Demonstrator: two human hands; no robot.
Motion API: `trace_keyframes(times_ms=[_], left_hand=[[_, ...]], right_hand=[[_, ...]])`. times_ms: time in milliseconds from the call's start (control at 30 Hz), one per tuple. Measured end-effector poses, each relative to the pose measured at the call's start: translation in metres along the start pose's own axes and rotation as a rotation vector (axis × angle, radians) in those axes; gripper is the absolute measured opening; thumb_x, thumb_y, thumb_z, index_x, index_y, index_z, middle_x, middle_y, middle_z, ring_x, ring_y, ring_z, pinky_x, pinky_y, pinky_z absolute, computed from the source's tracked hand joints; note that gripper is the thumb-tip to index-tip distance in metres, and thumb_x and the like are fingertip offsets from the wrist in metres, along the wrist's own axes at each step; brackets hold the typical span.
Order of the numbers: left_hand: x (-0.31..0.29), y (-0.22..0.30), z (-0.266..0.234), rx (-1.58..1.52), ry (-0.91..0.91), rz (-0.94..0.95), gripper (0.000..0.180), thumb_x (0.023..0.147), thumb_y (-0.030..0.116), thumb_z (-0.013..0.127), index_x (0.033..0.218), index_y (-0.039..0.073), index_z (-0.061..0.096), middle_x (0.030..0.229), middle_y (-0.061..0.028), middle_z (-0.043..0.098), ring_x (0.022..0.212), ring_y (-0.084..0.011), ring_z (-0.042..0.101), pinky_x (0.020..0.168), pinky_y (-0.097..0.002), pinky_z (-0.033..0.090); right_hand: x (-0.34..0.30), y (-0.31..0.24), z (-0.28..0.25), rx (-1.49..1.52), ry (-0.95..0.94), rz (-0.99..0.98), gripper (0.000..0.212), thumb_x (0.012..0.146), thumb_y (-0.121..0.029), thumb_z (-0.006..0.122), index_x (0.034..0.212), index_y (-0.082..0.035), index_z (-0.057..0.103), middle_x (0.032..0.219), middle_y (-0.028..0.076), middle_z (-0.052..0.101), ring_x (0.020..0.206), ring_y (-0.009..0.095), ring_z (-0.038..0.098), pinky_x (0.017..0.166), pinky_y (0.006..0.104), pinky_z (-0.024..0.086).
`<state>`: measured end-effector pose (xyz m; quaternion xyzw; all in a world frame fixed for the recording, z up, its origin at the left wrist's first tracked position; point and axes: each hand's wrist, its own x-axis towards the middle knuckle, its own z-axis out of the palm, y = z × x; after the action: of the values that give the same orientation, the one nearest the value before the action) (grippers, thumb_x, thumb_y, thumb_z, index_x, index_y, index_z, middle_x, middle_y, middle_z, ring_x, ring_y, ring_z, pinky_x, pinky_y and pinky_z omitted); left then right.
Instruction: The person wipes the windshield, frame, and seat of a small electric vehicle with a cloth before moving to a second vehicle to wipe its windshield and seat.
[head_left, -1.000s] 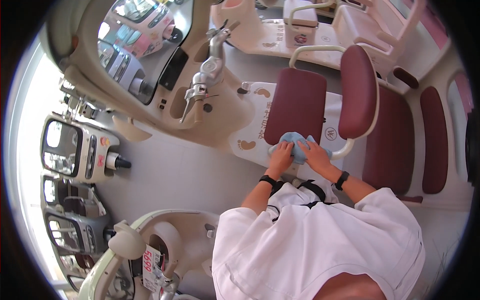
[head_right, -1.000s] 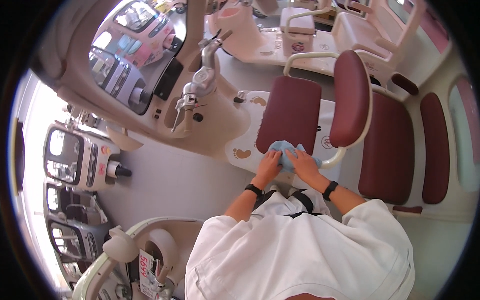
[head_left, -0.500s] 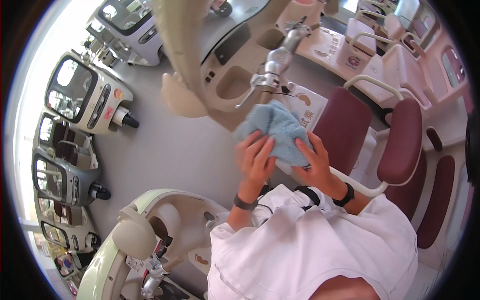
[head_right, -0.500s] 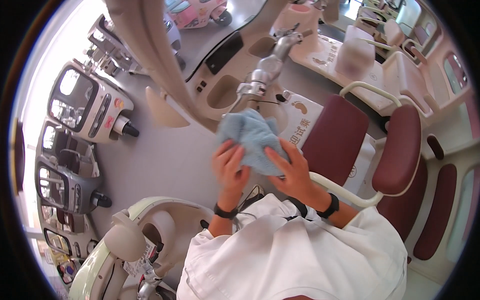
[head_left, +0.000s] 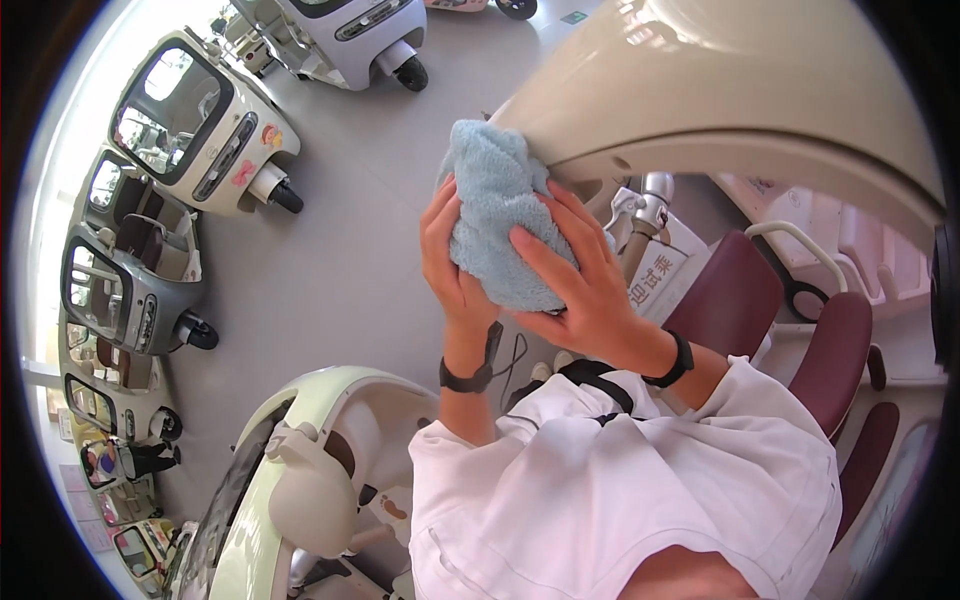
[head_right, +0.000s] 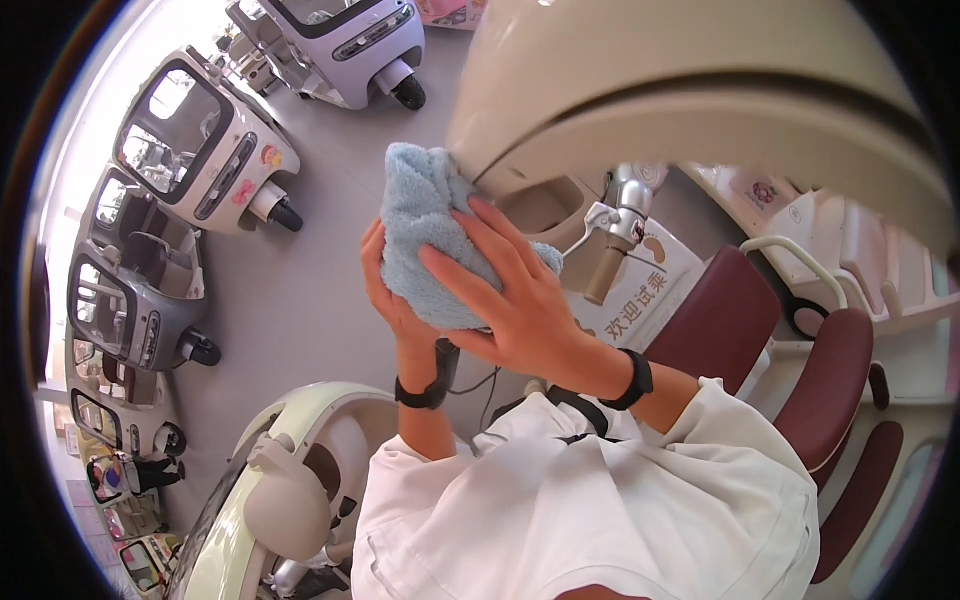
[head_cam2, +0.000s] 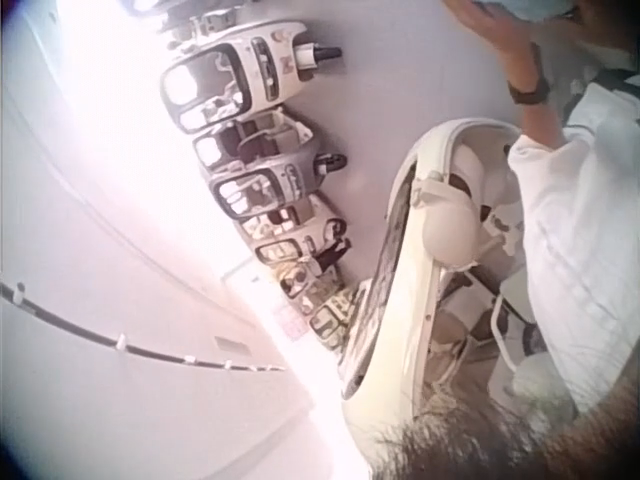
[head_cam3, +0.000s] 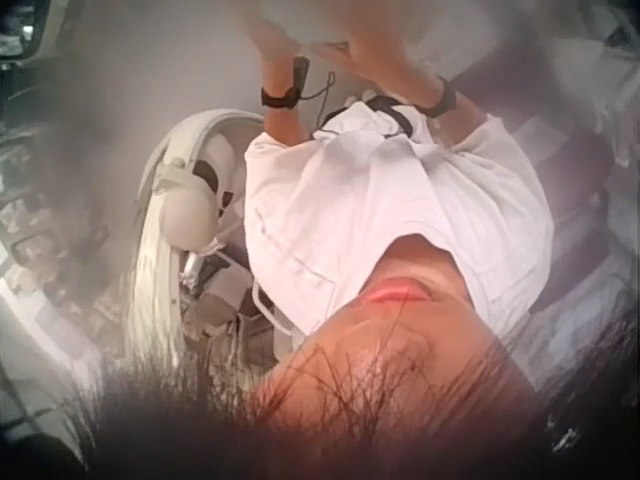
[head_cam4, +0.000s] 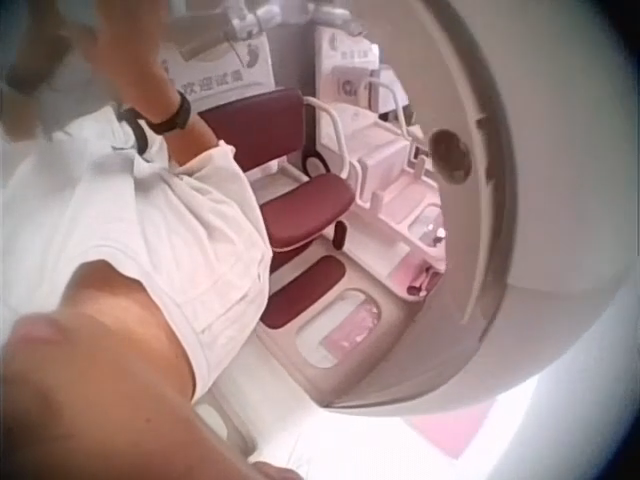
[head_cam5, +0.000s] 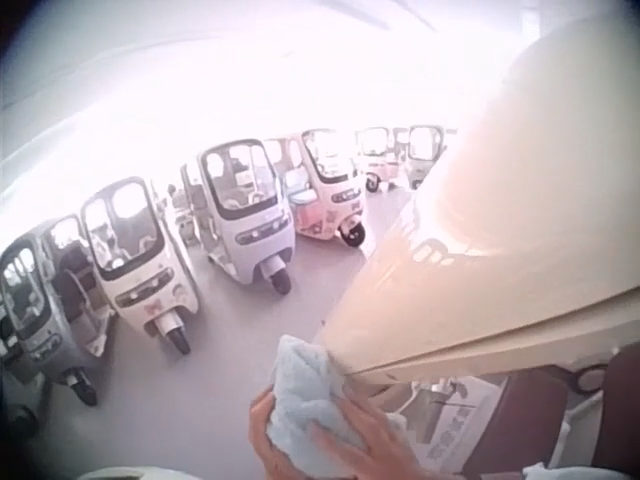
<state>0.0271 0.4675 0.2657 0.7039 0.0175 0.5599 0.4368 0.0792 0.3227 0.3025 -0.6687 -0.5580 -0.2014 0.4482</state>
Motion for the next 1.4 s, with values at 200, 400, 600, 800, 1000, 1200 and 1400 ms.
trace_keyframes(times_ms=[200,400,600,800,1000,1200,1400], left_hand=[[0.022,-0.027,-0.003,-0.088,-0.091,0.079,0.032,0.089,0.019,0.059,0.112,-0.002,0.057,0.120,-0.0216,0.059,0.113,-0.0351,0.058,0.098,-0.0454,0.044],[0.019,-0.040,-0.010,-0.067,-0.103,0.243,0.034,0.083,0.023,0.065,0.108,0.001,0.061,0.112,-0.0209,0.063,0.110,-0.0427,0.060,0.092,-0.0476,0.048],[0.069,-0.049,-0.008,-0.267,-0.416,0.292,0.046,0.085,0.036,0.064,0.116,0.003,0.059,0.117,-0.0210,0.061,0.108,-0.0428,0.061,0.091,-0.0492,0.050],[0.114,-0.073,0.023,-0.639,-0.666,0.361,0.052,0.087,0.029,0.062,0.129,0.001,0.051,0.132,-0.0234,0.052,0.119,-0.0431,0.054,0.100,-0.0537,0.043],[0.121,-0.089,0.031,-0.793,-0.858,0.338,0.054,0.090,0.031,0.058,0.134,0.002,0.048,0.137,-0.0222,0.048,0.127,-0.0425,0.048,0.106,-0.0564,0.035],[0.122,-0.099,0.017,-0.776,-0.954,0.316,0.054,0.089,0.028,0.058,0.134,0.001,0.047,0.136,-0.0220,0.049,0.126,-0.0430,0.048,0.107,-0.0568,0.034],[0.122,-0.110,0.011,-0.736,-0.940,0.251,0.051,0.085,0.016,0.065,0.131,0.001,0.049,0.135,-0.0200,0.051,0.125,-0.0417,0.049,0.107,-0.0537,0.037]], right_hand=[[0.011,0.007,0.006,-0.029,0.008,-0.010,0.071,0.063,-0.023,0.081,0.130,-0.019,0.057,0.136,0.017,0.046,0.125,0.042,0.048,0.098,0.0502,0.046],[-0.022,0.012,0.014,-0.200,0.017,-0.147,0.045,0.067,-0.023,0.079,0.110,-0.031,0.068,0.125,0.016,0.054,0.118,0.039,0.053,0.097,0.0474,0.047],[-0.007,0.016,-0.004,-0.187,-0.089,-0.147,0.039,0.069,-0.026,0.077,0.106,-0.038,0.068,0.111,0.012,0.056,0.105,0.038,0.056,0.093,0.0470,0.049],[0.024,-0.017,-0.003,-0.360,-0.038,0.062,0.041,0.074,-0.035,0.075,0.110,-0.049,0.062,0.108,0.007,0.044,0.107,0.034,0.046,0.090,0.0486,0.046],[0.009,-0.032,0.027,-0.527,0.098,0.179,0.042,0.077,-0.036,0.072,0.115,-0.049,0.059,0.121,0.008,0.046,0.117,0.037,0.045,0.101,0.0508,0.041],[0.023,-0.041,0.037,-0.535,0.121,0.278,0.041,0.079,-0.033,0.071,0.115,-0.048,0.059,0.120,0.009,0.049,0.117,0.035,0.049,0.102,0.0508,0.041],[0.054,-0.041,0.042,-0.690,0.057,0.231,0.041,0.074,-0.025,0.076,0.110,-0.039,0.064,0.109,0.009,0.059,0.103,0.034,0.059,0.092,0.0466,0.050]])
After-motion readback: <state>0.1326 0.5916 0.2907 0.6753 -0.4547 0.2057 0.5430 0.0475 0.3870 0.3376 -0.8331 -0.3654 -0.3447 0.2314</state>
